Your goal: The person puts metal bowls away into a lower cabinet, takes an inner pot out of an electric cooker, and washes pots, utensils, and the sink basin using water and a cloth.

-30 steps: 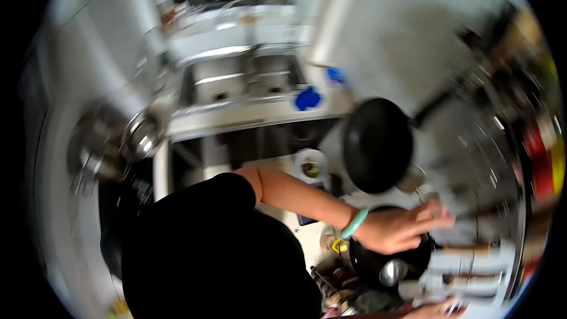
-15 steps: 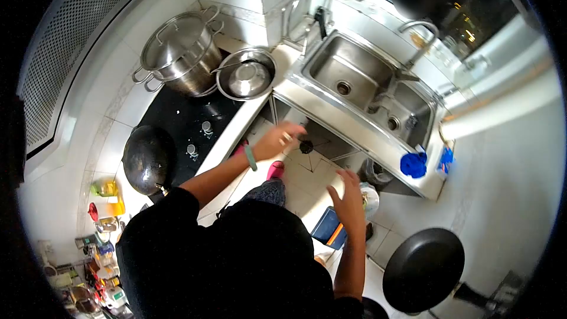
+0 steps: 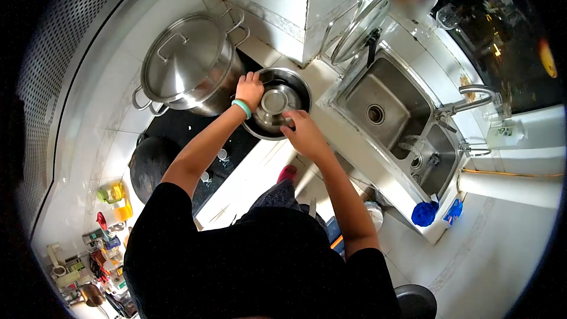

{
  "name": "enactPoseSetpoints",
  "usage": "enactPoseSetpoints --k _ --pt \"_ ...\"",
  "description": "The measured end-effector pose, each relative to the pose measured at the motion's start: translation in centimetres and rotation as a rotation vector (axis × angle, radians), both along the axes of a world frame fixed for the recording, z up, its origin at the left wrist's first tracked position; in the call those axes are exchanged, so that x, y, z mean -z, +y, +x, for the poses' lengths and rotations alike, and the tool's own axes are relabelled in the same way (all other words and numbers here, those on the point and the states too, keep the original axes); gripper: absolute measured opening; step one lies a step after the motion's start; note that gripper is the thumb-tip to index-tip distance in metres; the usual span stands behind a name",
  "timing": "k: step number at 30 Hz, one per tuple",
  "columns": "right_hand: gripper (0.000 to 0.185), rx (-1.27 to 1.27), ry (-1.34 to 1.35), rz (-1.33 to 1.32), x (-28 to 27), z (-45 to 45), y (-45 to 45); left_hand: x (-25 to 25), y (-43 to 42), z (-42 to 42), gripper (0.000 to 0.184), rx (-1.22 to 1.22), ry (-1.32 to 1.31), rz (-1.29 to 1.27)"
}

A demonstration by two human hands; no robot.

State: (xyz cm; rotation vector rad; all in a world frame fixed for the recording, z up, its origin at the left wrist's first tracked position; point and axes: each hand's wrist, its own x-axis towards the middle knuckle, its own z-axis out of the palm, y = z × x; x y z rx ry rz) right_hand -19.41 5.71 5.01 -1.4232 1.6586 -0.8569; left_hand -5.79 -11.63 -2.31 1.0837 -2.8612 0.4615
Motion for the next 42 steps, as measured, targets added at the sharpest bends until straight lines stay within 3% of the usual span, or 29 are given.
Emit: enactPoseSetpoints --k 2,6,9,11,12,14,16,17,18,19,20,22,23,27,29,31,32,33,34,35,36,37,38,40,42 --pt "0.031 0.024 -0.031 0.021 0.9 -0.7 0.5 -0.6 0.2 -0.5 0.014 -0.138 -0.234 0.178" --pt "0.031 0.059 0.009 0.133 1.2 -2.5 2.3 -0.4 -0.1 0.2 0.011 -0.094 -0.077 0.267" --pt "0.034 0.108 0.009 0.116 1.0 -3.8 3.1 -3.8 1.4 1.1 0.009 -0.100 0.022 0.152" --pt "0.039 0.164 0.019 0.062 0.4 -4.4 4.1 -5.3 2.3 1.9 0.010 -0.053 0.245 0.039" --pt "0.046 0.245 -0.044 -0.051 -0.2 -4.2 4.4 -8.6 4.0 1.6 0.014 -0.030 0.348 0.065" --pt "0.070 0.332 -0.042 -0.228 -1.8 -4.7 5.4 -12.2 7.1 0.4 0.015 0.070 0.557 0.216" --pt "0.069 0.457 -0.064 -0.332 -4.6 -4.9 7.3 -14.3 10.4 -1.2 0.015 0.224 0.590 0.405" --pt "0.067 0.498 -0.127 -0.194 -6.7 -5.3 8.8 -15.7 12.6 -2.7 0.015 0.320 0.658 0.565" --pt "0.057 0.566 0.234 -0.351 -6.6 -5.6 10.2 -15.6 14.3 -4.2 0.013 0.469 0.735 0.628" --pt "0.040 0.506 0.386 -0.277 -7.0 -6.8 12.3 -14.5 15.2 -5.7 0.010 0.669 0.726 0.646" --pt "0.028 0.414 0.570 -0.222 -8.9 -7.7 15.0 -15.6 17.7 -7.3 0.009 0.660 0.761 0.854" --pt "0.015 0.658 0.411 -0.328 -10.5 -7.9 18.9 -14.5 20.3 -9.7 0.008 0.741 0.728 0.893" --pt "0.011 0.701 0.537 -0.448 -10.3 -8.6 20.7 -13.8 21.3 -11.6 0.009 0.806 0.737 0.991" --pt "0.010 0.965 1.155 -0.292 -20.3 -5.8 32.9 -18.6 28.3 -14.3 0.022 0.954 0.820 1.154" --pt "0.018 1.193 1.555 -0.288 -28.2 -2.2 40.5 -19.2 29.7 -15.5 0.026 1.003 0.756 1.233" --pt "0.025 1.330 2.115 -0.073 -35.5 1.6 47.2 -18.0 30.1 -18.4 0.029 1.083 0.627 1.283" --pt "0.019 1.499 2.253 -0.133 -39.1 4.4 49.6 -17.2 30.4 -18.7 0.029 1.093 0.624 1.295" --pt "0.013 1.651 2.422 -0.020 -42.3 7.1 49.9 -16.4 30.6 -19.1 0.029 1.102 0.530 1.337" --pt "0.012 1.506 2.655 -0.081 -45.4 8.8 52.9 -15.5 30.9 -19.2 0.030 1.105 0.436 1.376" --pt "0.010 1.666 2.584 -0.093 -47.7 10.7 54.1 -14.6 31.5 -19.3 0.030 1.112 0.460 1.389" --pt "0.031 1.772 2.635 0.181 -49.5 11.8 54.3 -13.8 32.0 -19.3 0.030 1.106 0.457 1.397" --pt "0.033 2.053 2.450 0.266 -51.3 12.3 55.8 -13.1 32.3 -19.4 0.029 1.118 0.399 1.448" --pt "0.033 2.052 2.447 0.275 -52.6 12.4 57.5 -12.6 32.7 -19.3 0.028 1.133 0.340 1.492" --pt "0.026 1.797 2.336 0.510 -54.6 11.6 60.8 -12.3 33.8 -18.9 0.027 1.131 0.326 1.489" --pt "0.019 1.856 2.234 1.000 -54.9 9.3 63.6 -12.3 34.6 -18.6 0.027 1.172 0.312 1.515"
